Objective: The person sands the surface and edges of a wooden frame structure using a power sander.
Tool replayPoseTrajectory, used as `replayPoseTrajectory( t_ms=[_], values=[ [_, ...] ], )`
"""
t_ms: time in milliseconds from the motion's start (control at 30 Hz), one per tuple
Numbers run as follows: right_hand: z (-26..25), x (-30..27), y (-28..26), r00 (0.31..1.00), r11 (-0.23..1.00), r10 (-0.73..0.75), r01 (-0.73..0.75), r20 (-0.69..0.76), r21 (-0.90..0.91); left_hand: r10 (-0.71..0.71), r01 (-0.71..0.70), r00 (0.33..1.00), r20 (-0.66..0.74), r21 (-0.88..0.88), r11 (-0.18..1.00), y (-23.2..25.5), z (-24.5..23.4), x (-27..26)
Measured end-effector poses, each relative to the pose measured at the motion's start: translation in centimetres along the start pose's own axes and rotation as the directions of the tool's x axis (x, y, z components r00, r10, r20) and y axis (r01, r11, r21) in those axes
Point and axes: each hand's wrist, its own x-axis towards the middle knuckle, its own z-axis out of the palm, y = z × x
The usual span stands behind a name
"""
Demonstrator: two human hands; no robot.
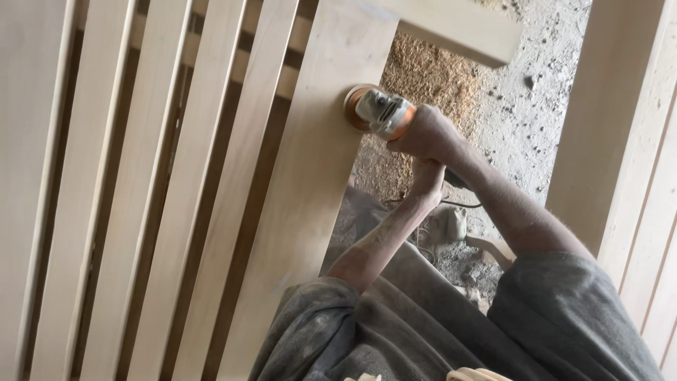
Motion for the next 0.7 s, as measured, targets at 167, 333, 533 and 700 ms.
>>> replayPoseTrajectory(
  t_ms=[167,333,533,700],
  values=[
    [-4.2,5.2,2.1,0.995,0.997,-0.072,0.070,-0.069,-0.032,-0.039,0.039,0.999,-0.002,0.048,0.998,2.7,4.3,5.8],
    [-6.5,8.6,2.8,0.997,0.998,0.044,-0.047,-0.070,-0.038,-0.066,0.067,0.998,-0.016,0.068,0.995,2.9,5.8,9.2],
    [-4.6,6.4,1.4,0.997,0.998,0.038,-0.041,-0.062,-0.050,-0.093,0.090,0.994,0.051,0.050,0.995,3.9,3.7,5.8],
    [3.6,-1.6,-0.5,0.995,0.970,-0.098,0.103,0.031,-0.222,0.048,-0.047,0.998,0.046,-0.010,0.999,0.3,-1.9,-4.3]
  ],
)
